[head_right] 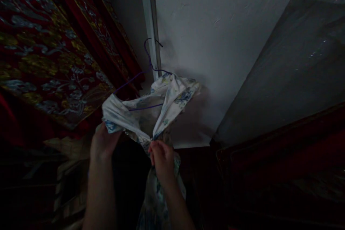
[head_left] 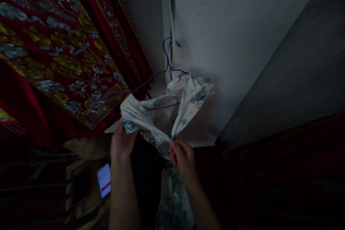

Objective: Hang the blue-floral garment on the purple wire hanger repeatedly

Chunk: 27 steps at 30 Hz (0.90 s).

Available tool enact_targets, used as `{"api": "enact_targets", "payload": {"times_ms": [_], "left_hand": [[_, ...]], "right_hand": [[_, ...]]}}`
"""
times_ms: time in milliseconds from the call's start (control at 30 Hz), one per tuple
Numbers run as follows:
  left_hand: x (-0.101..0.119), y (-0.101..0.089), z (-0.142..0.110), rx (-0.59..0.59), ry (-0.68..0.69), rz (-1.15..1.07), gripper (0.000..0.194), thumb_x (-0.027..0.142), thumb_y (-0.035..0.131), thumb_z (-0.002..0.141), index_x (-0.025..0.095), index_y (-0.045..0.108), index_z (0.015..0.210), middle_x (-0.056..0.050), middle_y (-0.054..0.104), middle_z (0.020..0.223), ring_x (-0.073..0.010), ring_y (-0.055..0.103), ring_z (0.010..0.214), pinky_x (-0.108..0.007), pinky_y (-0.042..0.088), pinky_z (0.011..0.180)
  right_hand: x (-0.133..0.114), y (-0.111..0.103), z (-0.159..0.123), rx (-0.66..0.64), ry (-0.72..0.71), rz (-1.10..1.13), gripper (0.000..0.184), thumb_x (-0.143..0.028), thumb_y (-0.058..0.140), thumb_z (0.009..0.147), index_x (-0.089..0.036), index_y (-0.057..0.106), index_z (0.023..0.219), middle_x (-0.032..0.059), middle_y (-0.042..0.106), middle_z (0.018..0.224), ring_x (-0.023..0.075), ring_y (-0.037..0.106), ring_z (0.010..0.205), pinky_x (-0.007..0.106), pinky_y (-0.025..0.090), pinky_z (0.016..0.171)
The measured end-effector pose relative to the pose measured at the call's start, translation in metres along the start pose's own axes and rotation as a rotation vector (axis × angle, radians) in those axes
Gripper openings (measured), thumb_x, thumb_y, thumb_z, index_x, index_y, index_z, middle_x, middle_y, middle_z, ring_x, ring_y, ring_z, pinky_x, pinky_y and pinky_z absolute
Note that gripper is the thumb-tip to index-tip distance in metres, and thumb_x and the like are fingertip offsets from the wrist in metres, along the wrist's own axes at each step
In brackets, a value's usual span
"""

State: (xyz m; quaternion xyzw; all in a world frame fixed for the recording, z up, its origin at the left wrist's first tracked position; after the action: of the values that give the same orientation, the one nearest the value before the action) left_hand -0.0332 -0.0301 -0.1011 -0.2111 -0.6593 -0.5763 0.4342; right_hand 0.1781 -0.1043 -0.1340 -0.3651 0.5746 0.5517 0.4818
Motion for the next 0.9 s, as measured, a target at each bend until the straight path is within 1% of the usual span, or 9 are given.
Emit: {"api": "enact_targets", "payload": {"times_ms": [167, 300, 400, 533, 600, 667, 767, 833, 900], "left_hand": [[-0.080, -0.010, -0.055, -0.055, -0.100, 0.160, 0.030, 0.042, 0.084, 0.069, 0.017, 0.075, 0.084, -0.002, 0.073, 0.080, -0.0161, 0.067, 0.077, -0.028, 0.052, 0.079], [-0.090, -0.002, -0.059, -0.192, -0.027, 0.500, 0.017, 0.032, 0.077, 0.076, 0.017, 0.078, 0.083, -0.005, 0.076, 0.087, -0.0216, 0.068, 0.088, -0.031, 0.050, 0.088], [-0.094, -0.002, -0.060, -0.313, -0.035, 0.662, 0.025, 0.024, 0.073, 0.074, 0.018, 0.078, 0.097, -0.008, 0.078, 0.102, -0.0273, 0.068, 0.102, -0.037, 0.048, 0.096], [-0.088, -0.003, -0.068, -0.258, -0.059, 0.557, 0.022, 0.036, 0.071, 0.080, 0.016, 0.074, 0.089, -0.006, 0.075, 0.088, -0.0222, 0.067, 0.087, -0.031, 0.050, 0.084], [-0.078, 0.001, -0.069, -0.159, -0.068, 0.371, 0.030, 0.045, 0.075, 0.080, 0.016, 0.072, 0.089, -0.004, 0.073, 0.087, -0.0193, 0.066, 0.084, -0.028, 0.050, 0.081], [-0.067, 0.007, -0.072, -0.104, -0.098, 0.146, 0.035, 0.047, 0.081, 0.075, 0.018, 0.071, 0.091, -0.003, 0.072, 0.090, -0.0180, 0.066, 0.085, -0.026, 0.050, 0.080], [-0.055, 0.023, -0.081, -0.159, -0.148, -0.078, 0.036, 0.046, 0.086, 0.071, 0.018, 0.068, 0.085, -0.003, 0.071, 0.092, -0.0171, 0.066, 0.082, -0.025, 0.050, 0.075], [-0.051, 0.039, -0.093, -0.304, -0.170, -0.094, 0.032, 0.046, 0.082, 0.077, 0.018, 0.066, 0.082, -0.005, 0.072, 0.102, -0.0193, 0.067, 0.087, -0.027, 0.050, 0.076], [-0.048, 0.057, -0.110, -0.497, -0.160, 0.017, 0.026, 0.044, 0.073, 0.087, 0.019, 0.067, 0.083, -0.008, 0.071, 0.116, -0.0232, 0.067, 0.100, -0.030, 0.050, 0.084]], "right_hand": [[-0.012, -0.014, -0.004, 0.081, -0.012, 0.064, 0.045, -0.055, 0.067, 0.079, -0.019, 0.052, 0.056, -0.0061, 0.040, 0.046, 0.0060, 0.032, 0.038, 0.021, 0.022, 0.039], [-0.027, -0.037, 0.000, 0.161, -0.039, 0.080, 0.042, -0.050, 0.068, 0.077, -0.020, 0.050, 0.054, -0.0055, 0.041, 0.046, 0.0058, 0.032, 0.039, 0.021, 0.023, 0.040], [-0.027, -0.049, -0.003, 0.152, -0.003, 0.029, 0.040, -0.049, 0.066, 0.075, -0.020, 0.050, 0.052, -0.0056, 0.041, 0.046, 0.0057, 0.030, 0.039, 0.022, 0.022, 0.041], [-0.016, -0.057, -0.004, -0.163, 0.176, -0.256, 0.035, -0.045, 0.062, 0.074, -0.018, 0.055, 0.053, -0.0049, 0.042, 0.046, 0.0067, 0.032, 0.040, 0.022, 0.021, 0.043], [-0.010, -0.061, -0.005, -0.388, 0.278, -0.412, 0.035, -0.044, 0.062, 0.078, -0.017, 0.060, 0.057, -0.0042, 0.044, 0.045, 0.0086, 0.037, 0.042, 0.023, 0.024, 0.045], [-0.006, -0.064, -0.003, -0.466, 0.294, -0.474, 0.037, -0.047, 0.063, 0.083, -0.017, 0.063, 0.061, -0.0024, 0.051, 0.049, 0.0106, 0.043, 0.047, 0.023, 0.029, 0.049], [-0.008, -0.069, 0.006, -0.203, 0.140, -0.374, 0.042, -0.055, 0.065, 0.085, -0.018, 0.064, 0.067, 0.0008, 0.061, 0.062, 0.0147, 0.053, 0.060, 0.025, 0.038, 0.057], [-0.007, -0.068, 0.009, 0.000, 0.057, -0.254, 0.044, -0.062, 0.066, 0.084, -0.019, 0.069, 0.074, 0.0032, 0.067, 0.072, 0.0181, 0.059, 0.070, 0.028, 0.044, 0.065], [-0.003, -0.060, 0.007, 0.041, 0.063, -0.086, 0.046, -0.067, 0.068, 0.082, -0.021, 0.074, 0.082, 0.0055, 0.072, 0.083, 0.0220, 0.064, 0.081, 0.032, 0.049, 0.075]]}}
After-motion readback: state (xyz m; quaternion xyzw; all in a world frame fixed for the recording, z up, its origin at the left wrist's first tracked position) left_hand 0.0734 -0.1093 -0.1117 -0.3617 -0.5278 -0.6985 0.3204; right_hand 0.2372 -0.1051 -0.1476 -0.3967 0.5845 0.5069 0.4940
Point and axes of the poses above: each hand's wrist, its own z-axis towards the middle knuckle, its own y-axis out of the palm, x = y × z, the point moved 4 cm from there along z, towards the middle knuckle
